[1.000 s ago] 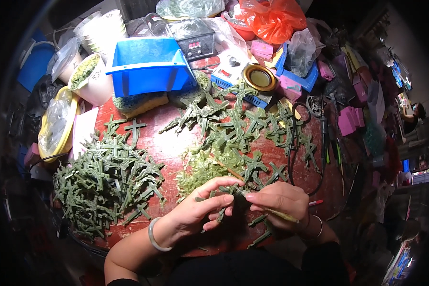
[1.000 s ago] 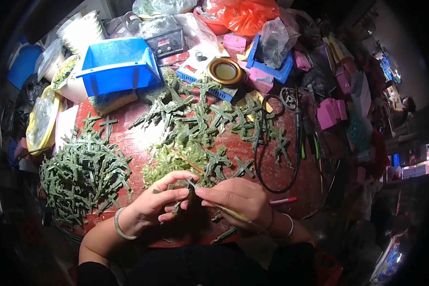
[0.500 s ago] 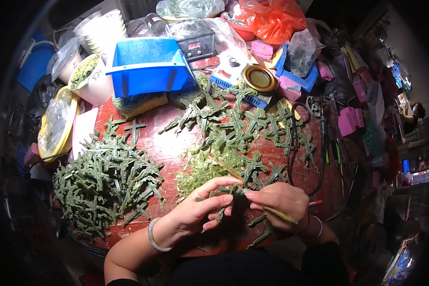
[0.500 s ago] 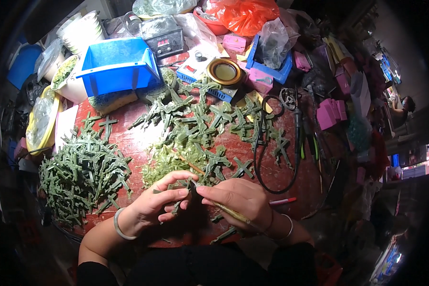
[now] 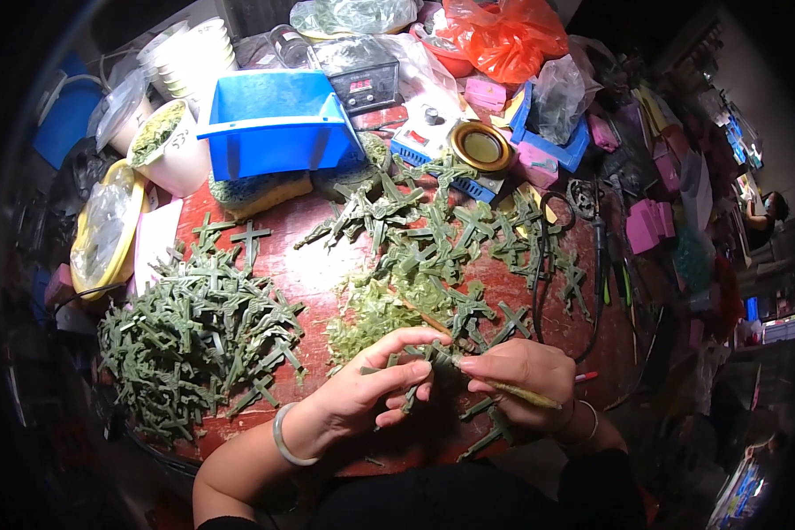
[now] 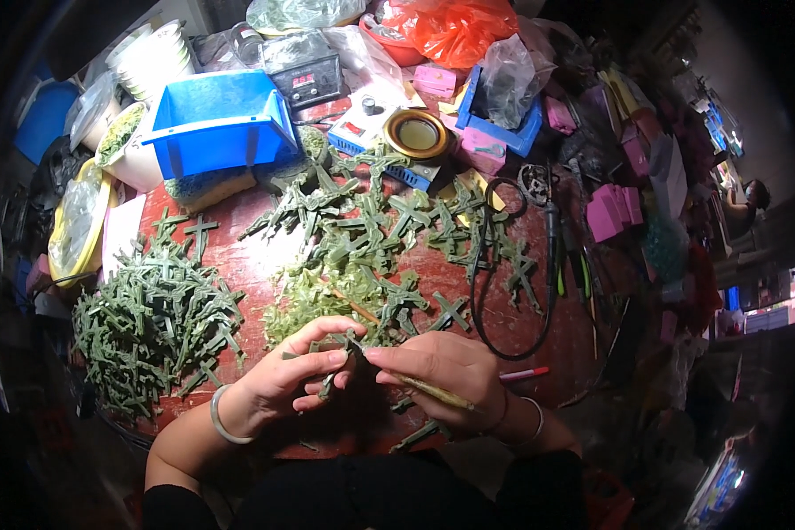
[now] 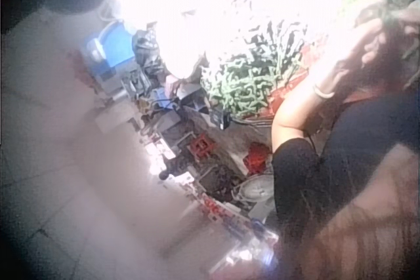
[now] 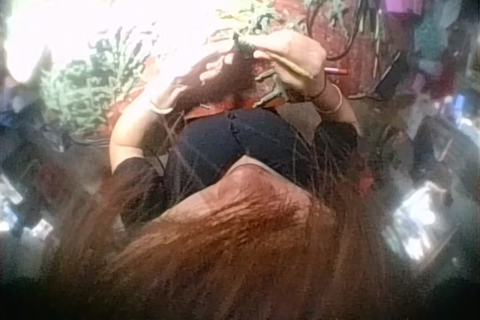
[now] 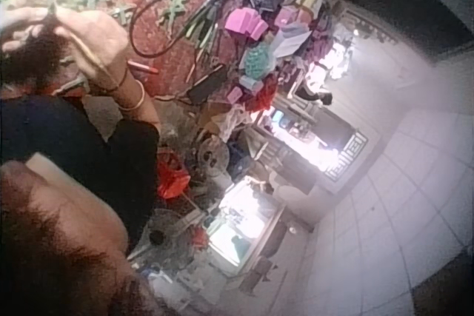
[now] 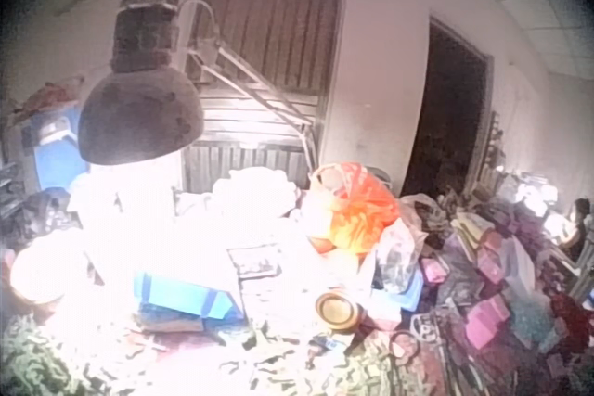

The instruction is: The person carves green wax crosses using a sharp tool, removing excess material from each cross and placing them in a pile on the table.

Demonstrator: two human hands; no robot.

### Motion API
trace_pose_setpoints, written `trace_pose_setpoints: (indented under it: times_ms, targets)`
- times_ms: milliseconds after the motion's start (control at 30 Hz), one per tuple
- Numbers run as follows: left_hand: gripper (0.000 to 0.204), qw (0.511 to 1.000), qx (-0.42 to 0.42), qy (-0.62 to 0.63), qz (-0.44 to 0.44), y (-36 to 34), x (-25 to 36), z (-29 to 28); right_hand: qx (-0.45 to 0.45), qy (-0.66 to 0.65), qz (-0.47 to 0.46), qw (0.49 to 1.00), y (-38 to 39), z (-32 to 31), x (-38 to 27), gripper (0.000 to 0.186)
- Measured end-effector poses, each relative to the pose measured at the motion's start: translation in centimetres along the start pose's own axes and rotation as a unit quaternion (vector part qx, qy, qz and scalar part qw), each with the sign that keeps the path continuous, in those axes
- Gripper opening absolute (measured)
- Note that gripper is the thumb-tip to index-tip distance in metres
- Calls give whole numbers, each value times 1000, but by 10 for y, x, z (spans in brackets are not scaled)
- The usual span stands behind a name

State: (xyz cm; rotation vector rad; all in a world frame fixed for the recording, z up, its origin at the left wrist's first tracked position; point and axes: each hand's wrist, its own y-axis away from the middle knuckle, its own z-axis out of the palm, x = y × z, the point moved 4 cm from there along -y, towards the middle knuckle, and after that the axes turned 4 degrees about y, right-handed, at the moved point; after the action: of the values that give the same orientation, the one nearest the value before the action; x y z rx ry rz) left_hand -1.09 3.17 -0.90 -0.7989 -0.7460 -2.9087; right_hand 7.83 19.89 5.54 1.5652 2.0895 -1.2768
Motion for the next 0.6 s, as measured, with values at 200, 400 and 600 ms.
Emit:
trace_pose_setpoints:
  times_ms: [200, 400, 600]
  targets:
    - [38, 1000, -27, 4, 0, 1, -1, 0, 5, -6, -30, 1000, 1, -3, -1, 35]
    - [36, 1000, -18, 0, 7, 1, -1, 2, 3, 24, -17, 1000, -1, -2, -1, 34]
    - [36, 1000, -18, -5, -1, 2, 0, 3, 13, 16, -45, 999, 2, -3, -1, 34]
